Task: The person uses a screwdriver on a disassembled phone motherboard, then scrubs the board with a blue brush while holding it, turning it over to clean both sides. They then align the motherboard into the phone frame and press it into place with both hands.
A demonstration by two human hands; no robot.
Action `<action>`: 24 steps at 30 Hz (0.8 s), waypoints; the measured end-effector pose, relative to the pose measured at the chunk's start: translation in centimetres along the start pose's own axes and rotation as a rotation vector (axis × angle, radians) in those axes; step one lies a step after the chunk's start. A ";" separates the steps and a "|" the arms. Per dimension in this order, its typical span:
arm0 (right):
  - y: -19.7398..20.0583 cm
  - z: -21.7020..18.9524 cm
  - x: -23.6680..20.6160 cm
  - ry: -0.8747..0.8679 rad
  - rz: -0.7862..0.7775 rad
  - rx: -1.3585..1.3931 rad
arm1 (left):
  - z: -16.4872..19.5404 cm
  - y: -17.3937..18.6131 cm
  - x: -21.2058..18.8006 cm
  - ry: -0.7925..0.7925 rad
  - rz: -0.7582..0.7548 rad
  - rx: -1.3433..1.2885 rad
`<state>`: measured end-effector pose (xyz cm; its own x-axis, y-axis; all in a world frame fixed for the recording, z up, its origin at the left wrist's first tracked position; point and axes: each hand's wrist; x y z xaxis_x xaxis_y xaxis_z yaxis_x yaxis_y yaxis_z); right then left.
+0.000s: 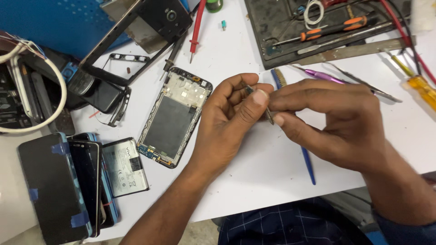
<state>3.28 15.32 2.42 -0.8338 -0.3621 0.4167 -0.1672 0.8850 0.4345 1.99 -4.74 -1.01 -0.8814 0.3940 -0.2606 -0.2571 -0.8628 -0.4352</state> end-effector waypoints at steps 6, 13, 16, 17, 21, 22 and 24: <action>0.2 0.8 -0.4 -0.058 -0.046 -0.024 | -0.4 0.0 -0.1 0.008 0.016 0.034; 0.2 1.2 -0.3 -0.068 -0.099 -0.052 | -0.7 0.0 -0.1 -0.001 0.005 0.100; 0.1 0.8 -0.2 -0.030 -0.079 -0.082 | -0.9 0.0 0.0 -0.014 0.006 0.103; 0.0 0.7 -0.2 -0.028 -0.070 -0.096 | -0.9 0.0 0.1 -0.017 0.007 0.106; -0.2 0.6 -0.1 0.008 -0.039 -0.134 | -0.9 0.1 0.2 -0.029 0.018 0.162; -0.2 0.6 -0.1 0.023 -0.032 -0.139 | -0.8 0.1 0.2 -0.028 0.012 0.151; -0.2 0.8 -0.1 0.019 -0.029 -0.145 | -0.8 0.0 0.3 -0.027 0.001 0.127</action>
<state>3.00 15.36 1.67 -0.8193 -0.3938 0.4166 -0.1123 0.8229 0.5570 2.08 -4.41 -1.77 -0.8914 0.3862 -0.2372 -0.3030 -0.8970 -0.3219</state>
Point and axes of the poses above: each hand's wrist, its own x-axis towards the middle knuckle, its own y-axis out of the back of the hand, z = x × y, and after that the axes turned 7 degrees about y, right-handed
